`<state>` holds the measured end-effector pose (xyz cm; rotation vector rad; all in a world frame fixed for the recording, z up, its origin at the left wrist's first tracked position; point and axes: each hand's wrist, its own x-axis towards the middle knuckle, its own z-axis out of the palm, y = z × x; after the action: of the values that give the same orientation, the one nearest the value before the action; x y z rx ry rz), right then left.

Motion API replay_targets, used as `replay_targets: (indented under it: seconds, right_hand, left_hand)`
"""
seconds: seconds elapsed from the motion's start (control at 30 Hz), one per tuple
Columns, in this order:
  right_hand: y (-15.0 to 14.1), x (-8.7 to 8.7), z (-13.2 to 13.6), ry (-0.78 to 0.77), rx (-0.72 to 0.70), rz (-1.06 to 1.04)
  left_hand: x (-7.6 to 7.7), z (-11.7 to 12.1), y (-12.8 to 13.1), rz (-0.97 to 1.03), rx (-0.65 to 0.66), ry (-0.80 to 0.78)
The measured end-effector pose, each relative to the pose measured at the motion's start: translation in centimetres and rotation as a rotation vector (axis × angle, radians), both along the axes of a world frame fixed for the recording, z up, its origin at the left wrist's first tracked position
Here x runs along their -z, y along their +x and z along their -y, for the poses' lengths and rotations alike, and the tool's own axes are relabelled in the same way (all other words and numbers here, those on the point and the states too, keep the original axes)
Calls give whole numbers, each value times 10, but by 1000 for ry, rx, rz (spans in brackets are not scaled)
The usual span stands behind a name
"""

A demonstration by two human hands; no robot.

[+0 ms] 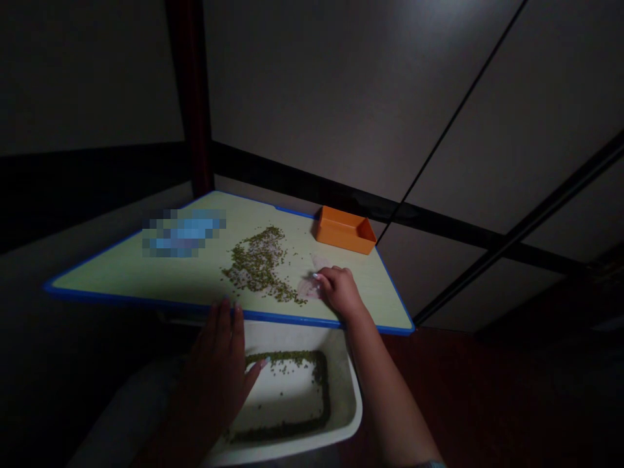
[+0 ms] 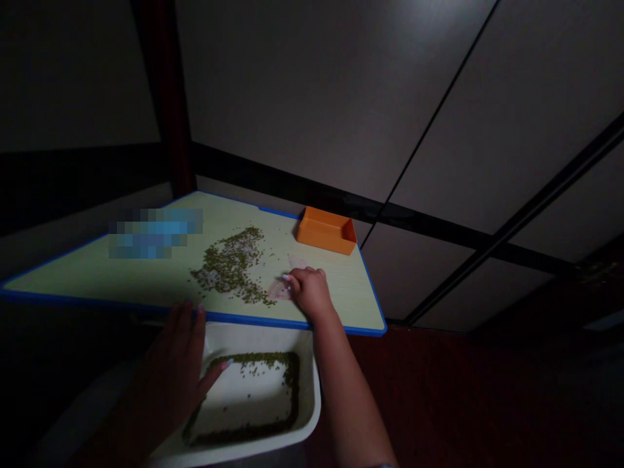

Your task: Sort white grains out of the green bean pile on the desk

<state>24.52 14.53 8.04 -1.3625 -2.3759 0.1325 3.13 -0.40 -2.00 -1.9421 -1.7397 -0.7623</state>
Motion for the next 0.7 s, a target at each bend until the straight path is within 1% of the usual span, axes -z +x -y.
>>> replay_targets:
  seconds: [0.13, 0.2, 0.33, 0.6, 0.7]
  right_hand:
    - [4, 2, -2, -8, 66, -34]
    - [6, 4, -2, -5, 74, -50]
    - [10, 7, -1, 15, 63, -79]
    - [15, 8, 4, 3, 53, -109]
    - [15, 7, 5, -11, 18, -96]
  left_hand:
    - [-1, 0, 0, 16, 4, 6]
    - [-1, 0, 0, 13, 7, 9]
    - [0, 1, -1, 0, 9, 18]
    - [0, 1, 1, 21, 5, 32]
    - [-1, 1, 1, 20, 6, 22]
